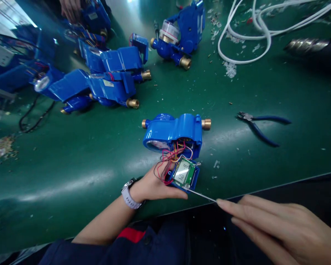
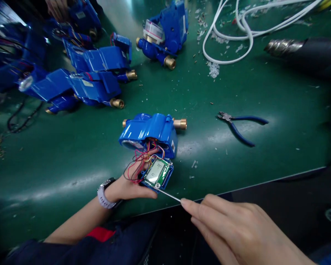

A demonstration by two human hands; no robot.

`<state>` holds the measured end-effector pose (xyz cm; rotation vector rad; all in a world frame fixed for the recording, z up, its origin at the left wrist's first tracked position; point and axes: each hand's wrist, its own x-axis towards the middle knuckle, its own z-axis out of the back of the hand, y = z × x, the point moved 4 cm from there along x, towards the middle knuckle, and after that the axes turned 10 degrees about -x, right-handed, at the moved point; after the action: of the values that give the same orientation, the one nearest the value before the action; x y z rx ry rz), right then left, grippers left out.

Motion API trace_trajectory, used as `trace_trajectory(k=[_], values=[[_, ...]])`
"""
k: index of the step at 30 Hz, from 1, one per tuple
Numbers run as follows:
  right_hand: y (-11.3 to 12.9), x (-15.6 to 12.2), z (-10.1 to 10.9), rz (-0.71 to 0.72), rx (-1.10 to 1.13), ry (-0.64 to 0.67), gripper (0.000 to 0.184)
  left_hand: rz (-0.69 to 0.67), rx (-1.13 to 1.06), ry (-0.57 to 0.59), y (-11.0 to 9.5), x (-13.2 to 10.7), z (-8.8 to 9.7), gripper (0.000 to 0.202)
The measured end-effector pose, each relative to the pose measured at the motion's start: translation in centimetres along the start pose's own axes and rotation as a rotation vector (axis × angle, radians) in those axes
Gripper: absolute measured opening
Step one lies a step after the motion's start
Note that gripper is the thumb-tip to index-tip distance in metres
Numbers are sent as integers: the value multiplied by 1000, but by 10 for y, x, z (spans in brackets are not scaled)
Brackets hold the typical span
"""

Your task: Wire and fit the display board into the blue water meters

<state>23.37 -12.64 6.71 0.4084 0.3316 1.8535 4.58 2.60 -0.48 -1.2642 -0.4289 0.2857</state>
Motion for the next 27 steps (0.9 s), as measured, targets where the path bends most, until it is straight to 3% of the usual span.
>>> trace_trajectory(k=[5, 9, 12, 18, 21, 27], values=[[11, 6, -15, -46, 33, -82, 32, 175, -140, -136, 10, -27, -4, 67], [16, 0, -23, -70, 91, -104, 33, 244, -86, -168, 10, -37, -10, 95], [16, -8, -19, -70, 121, -111, 33, 295, -92, -80, 7, -28, -8, 104], [8, -22, -4, -107, 93, -150, 32, 303, -331, 170, 6, 6, 1, 80], [7, -20, 1, -123, 77, -172, 32, 342, -425, 160, 7, 15, 2, 88], [9, -13, 5, -75, 57, -124, 34, 233, -197, 201, -5, 22, 0, 83]])
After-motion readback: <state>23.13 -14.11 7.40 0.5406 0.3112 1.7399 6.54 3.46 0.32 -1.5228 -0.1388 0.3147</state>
